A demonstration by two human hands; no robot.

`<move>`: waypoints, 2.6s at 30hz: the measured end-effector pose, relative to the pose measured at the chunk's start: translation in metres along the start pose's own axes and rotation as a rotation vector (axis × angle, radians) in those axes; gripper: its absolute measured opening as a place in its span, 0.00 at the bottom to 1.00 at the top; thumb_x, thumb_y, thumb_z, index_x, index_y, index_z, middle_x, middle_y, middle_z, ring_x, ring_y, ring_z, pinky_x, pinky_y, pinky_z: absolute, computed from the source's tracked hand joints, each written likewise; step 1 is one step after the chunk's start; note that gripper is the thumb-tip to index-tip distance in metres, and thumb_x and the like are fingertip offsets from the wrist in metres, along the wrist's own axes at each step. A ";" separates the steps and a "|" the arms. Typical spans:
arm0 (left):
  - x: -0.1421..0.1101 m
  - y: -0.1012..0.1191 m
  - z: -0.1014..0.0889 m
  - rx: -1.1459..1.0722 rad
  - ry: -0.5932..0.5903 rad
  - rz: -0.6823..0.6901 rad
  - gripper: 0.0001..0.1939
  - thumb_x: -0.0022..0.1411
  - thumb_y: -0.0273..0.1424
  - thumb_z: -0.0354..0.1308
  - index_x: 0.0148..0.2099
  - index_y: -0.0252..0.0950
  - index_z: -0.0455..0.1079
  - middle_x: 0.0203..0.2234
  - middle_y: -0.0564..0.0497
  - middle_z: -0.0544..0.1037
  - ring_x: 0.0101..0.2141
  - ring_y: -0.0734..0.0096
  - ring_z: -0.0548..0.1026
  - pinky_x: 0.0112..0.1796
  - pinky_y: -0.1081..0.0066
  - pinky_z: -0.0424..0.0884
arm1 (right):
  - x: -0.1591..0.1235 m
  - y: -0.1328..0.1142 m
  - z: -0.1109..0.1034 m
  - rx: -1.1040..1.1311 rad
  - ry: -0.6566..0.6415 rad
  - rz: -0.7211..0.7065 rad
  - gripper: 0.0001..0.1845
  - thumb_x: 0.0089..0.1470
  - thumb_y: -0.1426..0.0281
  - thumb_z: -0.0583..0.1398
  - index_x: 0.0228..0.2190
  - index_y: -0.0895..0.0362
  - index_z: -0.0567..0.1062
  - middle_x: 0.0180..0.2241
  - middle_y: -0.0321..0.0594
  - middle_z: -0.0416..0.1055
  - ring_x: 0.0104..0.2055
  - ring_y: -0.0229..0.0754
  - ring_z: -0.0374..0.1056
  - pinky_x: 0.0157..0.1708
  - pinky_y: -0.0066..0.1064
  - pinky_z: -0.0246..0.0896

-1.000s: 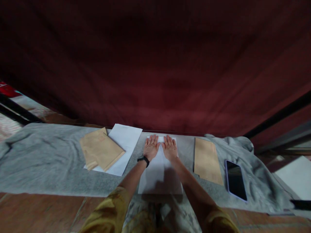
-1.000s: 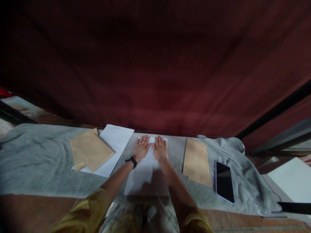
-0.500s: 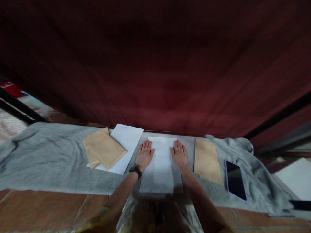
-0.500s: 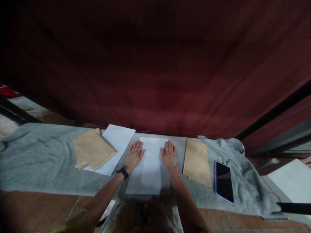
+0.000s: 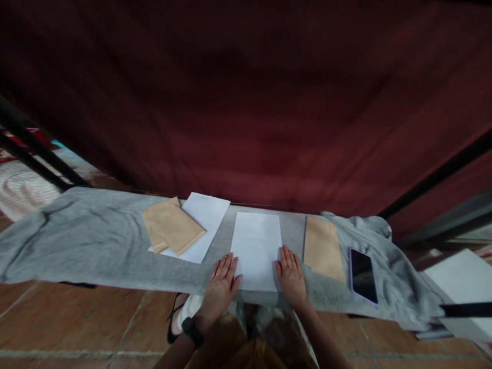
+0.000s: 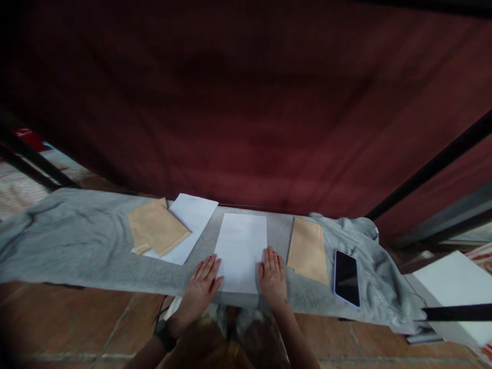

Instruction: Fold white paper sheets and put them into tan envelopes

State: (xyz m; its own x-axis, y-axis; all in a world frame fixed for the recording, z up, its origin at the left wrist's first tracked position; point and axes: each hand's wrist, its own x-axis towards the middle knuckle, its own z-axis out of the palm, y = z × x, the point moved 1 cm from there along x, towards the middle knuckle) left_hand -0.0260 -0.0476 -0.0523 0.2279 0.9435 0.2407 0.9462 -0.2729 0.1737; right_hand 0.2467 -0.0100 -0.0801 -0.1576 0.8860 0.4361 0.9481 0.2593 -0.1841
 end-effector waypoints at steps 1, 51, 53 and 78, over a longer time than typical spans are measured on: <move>-0.005 0.002 -0.002 -0.008 -0.010 0.023 0.28 0.73 0.41 0.47 0.69 0.33 0.62 0.67 0.39 0.64 0.66 0.54 0.63 0.64 0.51 0.61 | -0.002 -0.001 -0.001 0.007 0.003 -0.002 0.29 0.70 0.63 0.47 0.66 0.64 0.62 0.66 0.55 0.62 0.68 0.52 0.58 0.66 0.50 0.53; 0.043 -0.010 -0.028 -0.724 -0.035 -0.411 0.18 0.62 0.30 0.59 0.54 0.36 0.72 0.40 0.47 0.83 0.40 0.61 0.81 0.44 0.65 0.74 | -0.012 -0.001 -0.019 0.452 0.085 0.337 0.25 0.65 0.54 0.49 0.33 0.57 0.78 0.34 0.48 0.78 0.39 0.50 0.73 0.44 0.42 0.66; 0.045 -0.010 -0.023 -0.682 -0.032 -0.444 0.20 0.62 0.26 0.58 0.57 0.35 0.70 0.39 0.46 0.83 0.39 0.62 0.80 0.43 0.66 0.73 | -0.011 -0.001 -0.017 0.426 0.091 0.353 0.24 0.65 0.55 0.49 0.37 0.58 0.78 0.35 0.49 0.78 0.40 0.51 0.73 0.46 0.43 0.65; 0.064 0.047 0.018 -0.031 -0.012 0.058 0.27 0.73 0.34 0.43 0.70 0.29 0.58 0.70 0.37 0.58 0.70 0.53 0.54 0.66 0.52 0.55 | 0.022 -0.052 -0.005 0.352 0.089 0.132 0.27 0.68 0.65 0.45 0.62 0.61 0.66 0.63 0.53 0.66 0.66 0.51 0.58 0.62 0.49 0.56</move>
State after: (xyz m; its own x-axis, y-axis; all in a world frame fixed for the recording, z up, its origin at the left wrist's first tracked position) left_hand 0.0373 0.0031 -0.0460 0.2852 0.9279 0.2401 0.9238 -0.3328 0.1890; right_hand 0.1956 -0.0055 -0.0562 -0.0016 0.8877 0.4604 0.8035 0.2752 -0.5278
